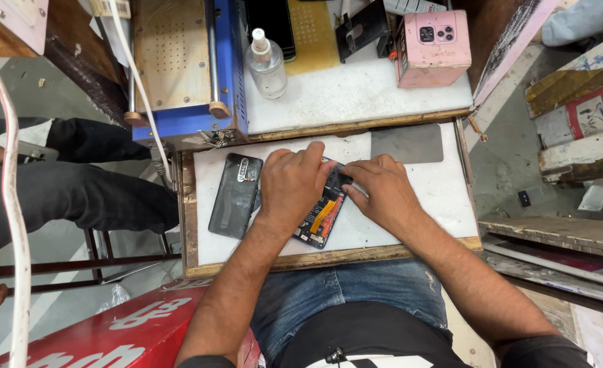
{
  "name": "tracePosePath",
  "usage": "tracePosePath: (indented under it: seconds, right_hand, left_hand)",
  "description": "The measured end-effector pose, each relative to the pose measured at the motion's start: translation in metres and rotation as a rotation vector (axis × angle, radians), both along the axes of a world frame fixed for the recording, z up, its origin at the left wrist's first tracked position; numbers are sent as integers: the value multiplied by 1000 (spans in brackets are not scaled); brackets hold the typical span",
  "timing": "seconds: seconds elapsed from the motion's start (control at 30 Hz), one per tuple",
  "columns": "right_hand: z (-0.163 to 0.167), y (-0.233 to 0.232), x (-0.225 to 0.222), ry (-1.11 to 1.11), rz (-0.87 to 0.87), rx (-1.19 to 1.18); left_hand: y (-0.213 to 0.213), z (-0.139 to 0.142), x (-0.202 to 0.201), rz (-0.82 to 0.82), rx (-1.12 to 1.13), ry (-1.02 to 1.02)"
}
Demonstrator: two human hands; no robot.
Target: The person repairs a smartphone at a workbench. They use a screwdriver on the opened phone, remove internal components including the battery, and work on the exposed internals with a pry tool, handling the phone frame and parts throughout.
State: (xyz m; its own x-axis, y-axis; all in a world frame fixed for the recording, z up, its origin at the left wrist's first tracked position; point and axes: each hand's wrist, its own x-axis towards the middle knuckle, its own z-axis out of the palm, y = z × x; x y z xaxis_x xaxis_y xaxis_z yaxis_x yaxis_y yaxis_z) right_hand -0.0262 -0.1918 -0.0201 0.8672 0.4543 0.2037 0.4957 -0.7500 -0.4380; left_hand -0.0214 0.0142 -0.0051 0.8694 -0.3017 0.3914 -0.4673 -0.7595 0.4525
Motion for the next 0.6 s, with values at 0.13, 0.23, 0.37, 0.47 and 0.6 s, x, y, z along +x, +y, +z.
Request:
tracePosePath:
  seconds: [0.13, 0.23, 0.37, 0.47, 0.6]
  right_hand:
    - [1, 0, 1, 23, -10, 13]
    - [2, 2, 1, 12, -2, 2]
    - [4, 4, 3, 1, -5, -27]
    - [5, 4, 3, 32, -6, -1]
    - [6, 4, 4, 18, -20, -3]
  left_hand:
    - [1, -4, -2, -168, -170, -82]
    - [-3, -5, 0, 58, 117, -27]
    - [-2, -5, 0, -64, -89, -88]
    - [-3, -5, -1, 19, -20, -145]
    - [-4, -7, -3, 172, -154, -122]
